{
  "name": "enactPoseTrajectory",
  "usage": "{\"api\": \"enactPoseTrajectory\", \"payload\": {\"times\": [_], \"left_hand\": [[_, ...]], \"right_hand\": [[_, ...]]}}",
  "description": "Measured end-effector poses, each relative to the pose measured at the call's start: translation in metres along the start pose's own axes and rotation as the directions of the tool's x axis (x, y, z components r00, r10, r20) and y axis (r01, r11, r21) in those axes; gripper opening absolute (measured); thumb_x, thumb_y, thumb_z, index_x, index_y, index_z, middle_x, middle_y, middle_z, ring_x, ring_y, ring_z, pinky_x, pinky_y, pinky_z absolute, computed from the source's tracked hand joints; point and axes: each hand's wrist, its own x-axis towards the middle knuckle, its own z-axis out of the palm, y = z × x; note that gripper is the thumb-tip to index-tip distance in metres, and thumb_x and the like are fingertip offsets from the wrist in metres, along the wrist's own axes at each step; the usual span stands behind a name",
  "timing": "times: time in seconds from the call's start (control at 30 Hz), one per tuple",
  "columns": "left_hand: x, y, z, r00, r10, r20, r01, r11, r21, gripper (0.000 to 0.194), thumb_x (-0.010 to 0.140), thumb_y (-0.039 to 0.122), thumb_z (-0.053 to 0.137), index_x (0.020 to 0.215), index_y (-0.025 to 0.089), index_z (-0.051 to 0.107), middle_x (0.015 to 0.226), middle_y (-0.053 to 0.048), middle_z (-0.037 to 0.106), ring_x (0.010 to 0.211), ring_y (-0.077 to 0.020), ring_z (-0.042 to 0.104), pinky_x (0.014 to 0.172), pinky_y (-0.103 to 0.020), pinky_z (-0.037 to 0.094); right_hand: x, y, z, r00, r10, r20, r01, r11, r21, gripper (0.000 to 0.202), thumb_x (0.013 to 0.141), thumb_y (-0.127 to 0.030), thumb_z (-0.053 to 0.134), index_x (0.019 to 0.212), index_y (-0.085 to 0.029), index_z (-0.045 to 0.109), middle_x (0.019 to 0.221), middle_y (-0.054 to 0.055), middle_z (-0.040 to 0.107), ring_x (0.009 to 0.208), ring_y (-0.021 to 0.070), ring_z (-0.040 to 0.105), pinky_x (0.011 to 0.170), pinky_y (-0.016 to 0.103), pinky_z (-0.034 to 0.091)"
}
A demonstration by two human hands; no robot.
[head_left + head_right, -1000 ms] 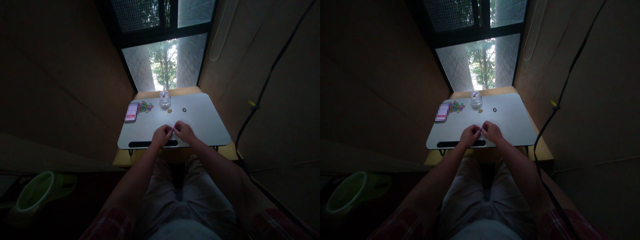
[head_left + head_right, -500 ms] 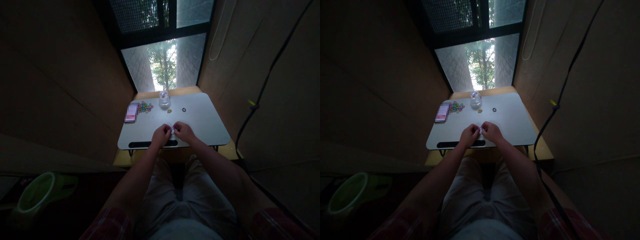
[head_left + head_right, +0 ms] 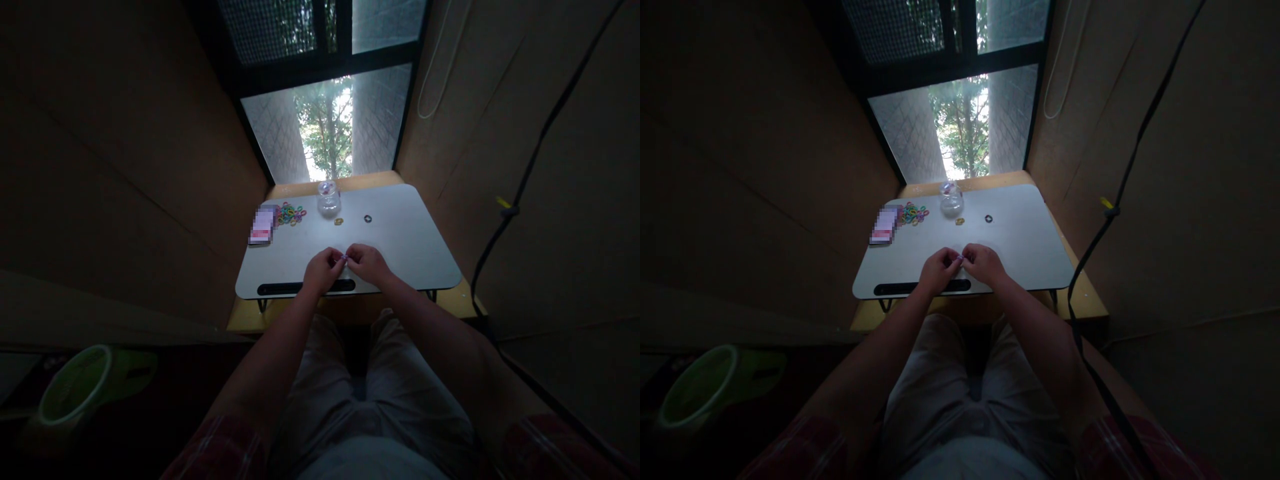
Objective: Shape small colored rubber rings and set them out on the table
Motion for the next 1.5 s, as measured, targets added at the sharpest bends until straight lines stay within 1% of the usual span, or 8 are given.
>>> {"api": "enactPoseTrajectory", "payload": {"times": [0.07,0.2,0.47,0.67,0.9,1.07,1.33,1.5], "left_hand": [[0.0002,-0.0007,0.0003,1.000,-0.005,-0.002,0.005,1.000,0.017,0.022,0.083,0.041,0.057,0.085,0.020,0.062,0.074,0.000,0.065,0.064,-0.0111,0.054,0.062,-0.024,0.039],[0.0004,-0.0023,0.0010,1.000,0.002,-0.002,-0.002,1.000,0.023,0.021,0.083,0.040,0.056,0.082,0.020,0.061,0.072,0.000,0.064,0.063,-0.0109,0.053,0.060,-0.024,0.037],[0.0006,-0.0032,0.0015,1.000,-0.004,0.002,0.004,0.999,0.043,0.016,0.085,0.034,0.054,0.086,0.020,0.061,0.075,0.000,0.064,0.066,-0.0115,0.054,0.063,-0.024,0.039],[0.0011,-0.0046,0.0017,0.999,0.022,-0.031,-0.021,0.999,0.028,0.013,0.084,0.029,0.054,0.090,0.021,0.062,0.080,-0.001,0.065,0.071,-0.0127,0.055,0.066,-0.025,0.041],[0.0008,-0.0061,0.0032,0.999,0.006,-0.042,-0.004,1.000,0.027,0.015,0.083,0.032,0.056,0.089,0.020,0.062,0.077,-0.001,0.064,0.068,-0.0123,0.055,0.063,-0.024,0.039],[0.0004,-0.0053,0.0028,0.999,0.007,-0.033,-0.006,0.999,0.037,0.015,0.082,0.034,0.057,0.088,0.020,0.061,0.077,-0.001,0.065,0.068,-0.0119,0.055,0.063,-0.024,0.039],[-0.0004,-0.0025,0.0024,0.998,-0.027,-0.062,0.023,0.997,-0.069,0.019,0.082,0.028,0.058,0.099,0.021,0.057,0.089,0.000,0.068,0.066,-0.0098,0.059,0.066,-0.024,0.043],[-0.0003,-0.0030,0.0024,0.999,-0.010,-0.050,0.007,0.998,-0.062,0.017,0.082,0.029,0.058,0.097,0.022,0.059,0.090,0.000,0.068,0.067,-0.0095,0.058,0.065,-0.023,0.043]], "right_hand": [[0.0003,-0.0008,-0.0002,1.000,0.008,-0.001,-0.008,1.000,-0.003,0.008,0.073,-0.022,0.056,0.074,-0.019,0.064,0.062,-0.001,0.060,0.058,0.0116,0.049,0.056,0.023,0.034],[0.0007,-0.0015,0.0002,1.000,0.019,-0.018,-0.019,1.000,-0.011,0.008,0.074,-0.023,0.056,0.074,-0.019,0.063,0.063,-0.001,0.060,0.057,0.0116,0.049,0.056,0.023,0.035],[0.0004,-0.0002,0.0019,0.999,0.013,-0.036,-0.013,1.000,-0.017,0.007,0.074,-0.021,0.056,0.075,-0.020,0.063,0.063,-0.001,0.060,0.057,0.0121,0.050,0.056,0.024,0.035],[-0.0001,0.0009,0.0027,0.999,0.016,-0.034,-0.016,1.000,-0.017,0.006,0.074,-0.022,0.056,0.074,-0.020,0.062,0.063,-0.001,0.061,0.058,0.0121,0.051,0.056,0.023,0.036],[-0.0015,0.0006,0.0011,1.000,0.015,-0.007,-0.015,0.999,0.034,0.010,0.077,-0.029,0.058,0.075,-0.020,0.061,0.064,-0.001,0.061,0.056,0.0111,0.051,0.054,0.023,0.036],[-0.0008,-0.0001,0.0017,1.000,0.017,-0.026,-0.017,1.000,-0.004,0.010,0.077,-0.028,0.058,0.072,-0.019,0.060,0.064,-0.001,0.060,0.057,0.0113,0.051,0.055,0.023,0.035],[0.0004,0.0022,0.0048,0.998,0.006,-0.061,-0.008,0.999,-0.043,0.011,0.079,-0.027,0.056,0.072,-0.019,0.060,0.064,-0.001,0.059,0.057,0.0111,0.049,0.055,0.022,0.034],[0.0003,0.0018,0.0042,0.999,0.014,-0.050,-0.016,0.999,-0.041,0.010,0.079,-0.026,0.057,0.074,-0.019,0.062,0.064,-0.001,0.061,0.057,0.0110,0.050,0.055,0.022,0.034]]}}
